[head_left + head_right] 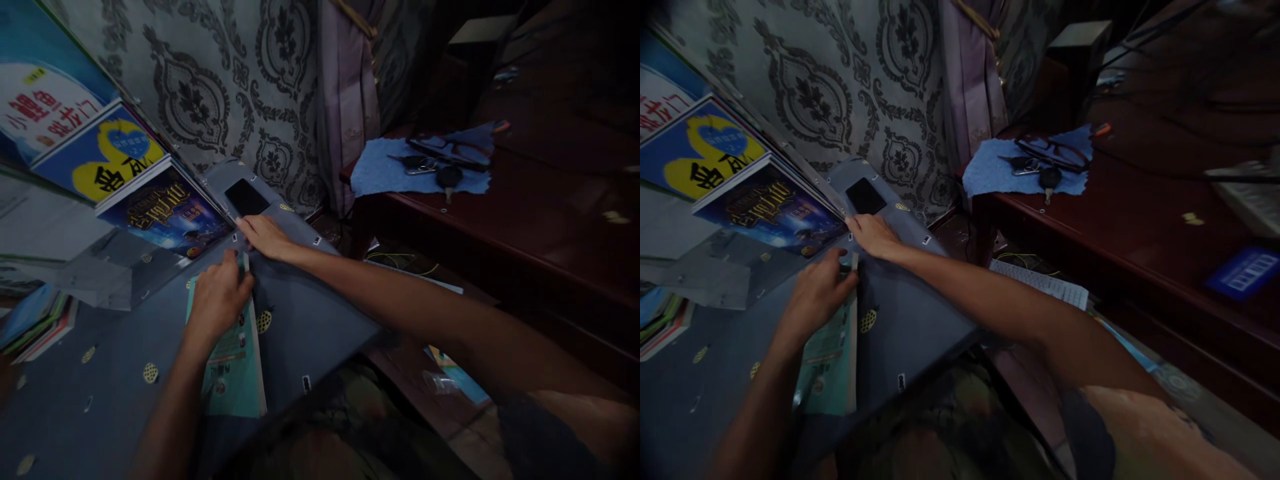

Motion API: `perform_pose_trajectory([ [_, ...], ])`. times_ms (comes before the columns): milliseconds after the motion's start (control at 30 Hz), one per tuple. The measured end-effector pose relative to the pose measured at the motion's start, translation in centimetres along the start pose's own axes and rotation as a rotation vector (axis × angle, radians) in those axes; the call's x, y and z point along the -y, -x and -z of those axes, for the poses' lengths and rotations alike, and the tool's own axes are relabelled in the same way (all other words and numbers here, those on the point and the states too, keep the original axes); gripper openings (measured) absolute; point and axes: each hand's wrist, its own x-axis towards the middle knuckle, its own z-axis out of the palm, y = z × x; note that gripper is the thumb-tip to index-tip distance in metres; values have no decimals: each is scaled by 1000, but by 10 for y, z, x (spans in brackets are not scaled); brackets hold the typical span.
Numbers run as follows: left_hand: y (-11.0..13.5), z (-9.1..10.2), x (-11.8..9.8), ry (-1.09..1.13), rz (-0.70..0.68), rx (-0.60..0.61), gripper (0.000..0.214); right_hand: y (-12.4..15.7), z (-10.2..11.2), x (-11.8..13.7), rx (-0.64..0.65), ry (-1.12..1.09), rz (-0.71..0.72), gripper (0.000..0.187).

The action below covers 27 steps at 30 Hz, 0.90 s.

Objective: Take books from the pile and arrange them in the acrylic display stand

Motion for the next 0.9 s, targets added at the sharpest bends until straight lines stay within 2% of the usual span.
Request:
perform_pose_trajectory([
  [233, -1, -2, 9, 97, -8, -17, 38, -1, -3, -2, -45, -33, 52, 40],
  [433, 6, -5, -5, 24, 52, -16, 34, 5, -4, 0, -94, -211, 180, 33],
  [533, 14, -11, -12, -6, 85, -13, 31, 9, -6, 2, -6, -187, 248, 35],
  [667, 24, -21, -10, 21, 34, -44, 26, 9, -13, 0, 217, 63, 341, 39],
  [767, 30, -28, -5, 31, -3, -70, 26, 8, -16, -2, 243, 163, 339, 41],
  [900, 37, -43, -1, 29, -53, -117, 36, 7, -15, -3, 252, 143, 317, 39],
])
